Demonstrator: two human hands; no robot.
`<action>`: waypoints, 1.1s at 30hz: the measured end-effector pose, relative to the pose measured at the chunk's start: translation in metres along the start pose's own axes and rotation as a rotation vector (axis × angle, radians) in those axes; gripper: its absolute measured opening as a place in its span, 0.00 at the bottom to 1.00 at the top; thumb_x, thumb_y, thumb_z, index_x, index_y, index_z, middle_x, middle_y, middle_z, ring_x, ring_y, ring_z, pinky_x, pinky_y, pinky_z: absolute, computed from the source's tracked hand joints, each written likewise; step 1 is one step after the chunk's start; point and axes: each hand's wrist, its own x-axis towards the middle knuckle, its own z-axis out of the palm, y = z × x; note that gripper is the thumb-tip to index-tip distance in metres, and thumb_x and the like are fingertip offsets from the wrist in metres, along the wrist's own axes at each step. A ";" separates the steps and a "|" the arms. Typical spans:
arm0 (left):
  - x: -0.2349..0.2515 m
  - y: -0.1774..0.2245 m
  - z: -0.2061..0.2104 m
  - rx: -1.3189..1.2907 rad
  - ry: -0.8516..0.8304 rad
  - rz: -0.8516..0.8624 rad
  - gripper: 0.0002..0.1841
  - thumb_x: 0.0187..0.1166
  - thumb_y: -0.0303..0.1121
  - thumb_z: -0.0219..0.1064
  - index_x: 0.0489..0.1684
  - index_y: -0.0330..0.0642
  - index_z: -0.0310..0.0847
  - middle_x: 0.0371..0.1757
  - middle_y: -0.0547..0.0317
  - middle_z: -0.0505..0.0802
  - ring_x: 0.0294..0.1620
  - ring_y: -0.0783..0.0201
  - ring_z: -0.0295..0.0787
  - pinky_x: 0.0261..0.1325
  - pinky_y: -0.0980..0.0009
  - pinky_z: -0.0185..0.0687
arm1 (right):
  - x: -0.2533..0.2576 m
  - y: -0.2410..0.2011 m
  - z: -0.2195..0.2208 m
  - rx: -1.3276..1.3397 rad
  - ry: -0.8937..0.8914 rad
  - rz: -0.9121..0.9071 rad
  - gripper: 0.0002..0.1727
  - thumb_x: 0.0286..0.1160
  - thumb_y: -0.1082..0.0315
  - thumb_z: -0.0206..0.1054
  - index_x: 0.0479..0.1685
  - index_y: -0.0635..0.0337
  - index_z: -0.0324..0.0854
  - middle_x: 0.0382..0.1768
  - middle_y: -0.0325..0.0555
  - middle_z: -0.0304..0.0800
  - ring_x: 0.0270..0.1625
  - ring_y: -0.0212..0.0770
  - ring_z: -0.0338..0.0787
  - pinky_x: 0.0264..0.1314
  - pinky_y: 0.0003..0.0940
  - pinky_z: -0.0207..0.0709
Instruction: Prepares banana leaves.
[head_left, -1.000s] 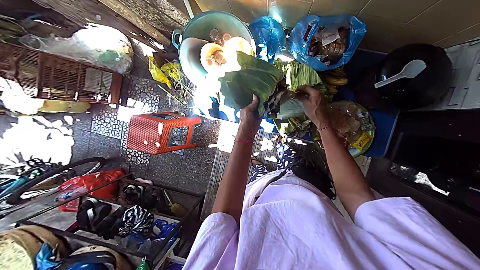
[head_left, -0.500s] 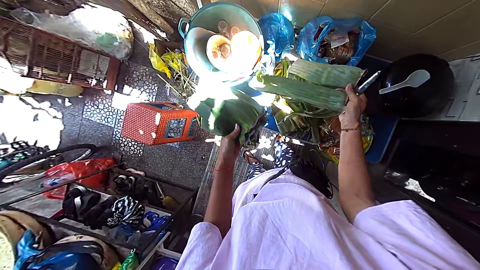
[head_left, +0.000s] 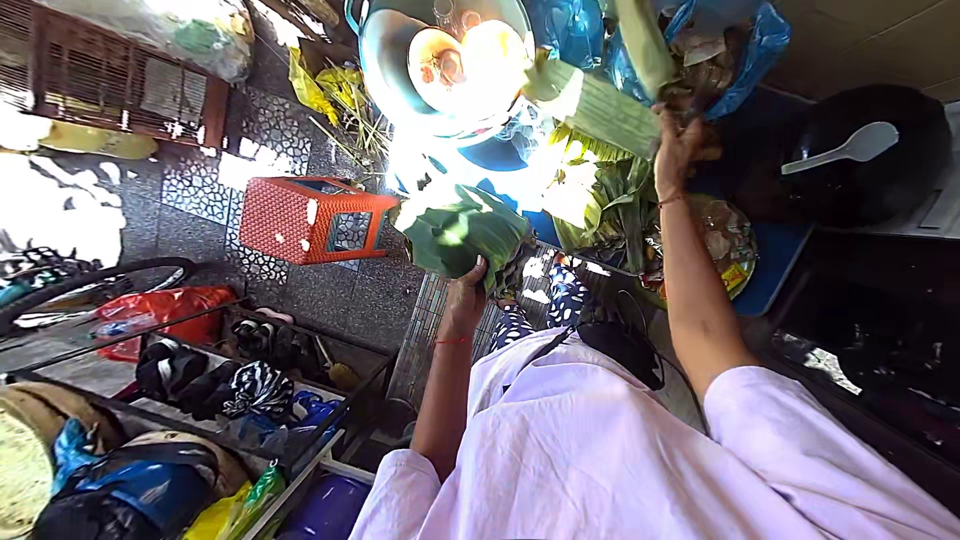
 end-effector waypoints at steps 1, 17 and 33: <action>0.000 -0.004 -0.001 0.013 0.011 -0.022 0.08 0.91 0.32 0.56 0.54 0.42 0.80 0.39 0.58 0.94 0.36 0.68 0.93 0.38 0.72 0.90 | -0.001 0.016 0.005 -0.192 -0.080 0.048 0.22 0.89 0.64 0.57 0.73 0.69 0.77 0.66 0.57 0.88 0.70 0.45 0.86 0.79 0.41 0.74; 0.006 -0.050 -0.020 0.101 0.082 -0.275 0.08 0.89 0.26 0.56 0.59 0.38 0.73 0.37 0.55 0.91 0.32 0.67 0.89 0.39 0.71 0.88 | -0.085 0.033 0.001 -0.711 -0.446 0.391 0.22 0.91 0.64 0.50 0.73 0.60 0.81 0.61 0.66 0.89 0.63 0.64 0.89 0.70 0.63 0.77; 0.001 -0.068 -0.044 0.092 0.130 -0.312 0.09 0.89 0.25 0.54 0.61 0.37 0.72 0.39 0.53 0.90 0.35 0.65 0.90 0.43 0.69 0.89 | -0.112 0.112 -0.017 -0.890 -0.417 0.531 0.22 0.92 0.64 0.49 0.75 0.64 0.77 0.67 0.66 0.87 0.73 0.62 0.85 0.79 0.61 0.71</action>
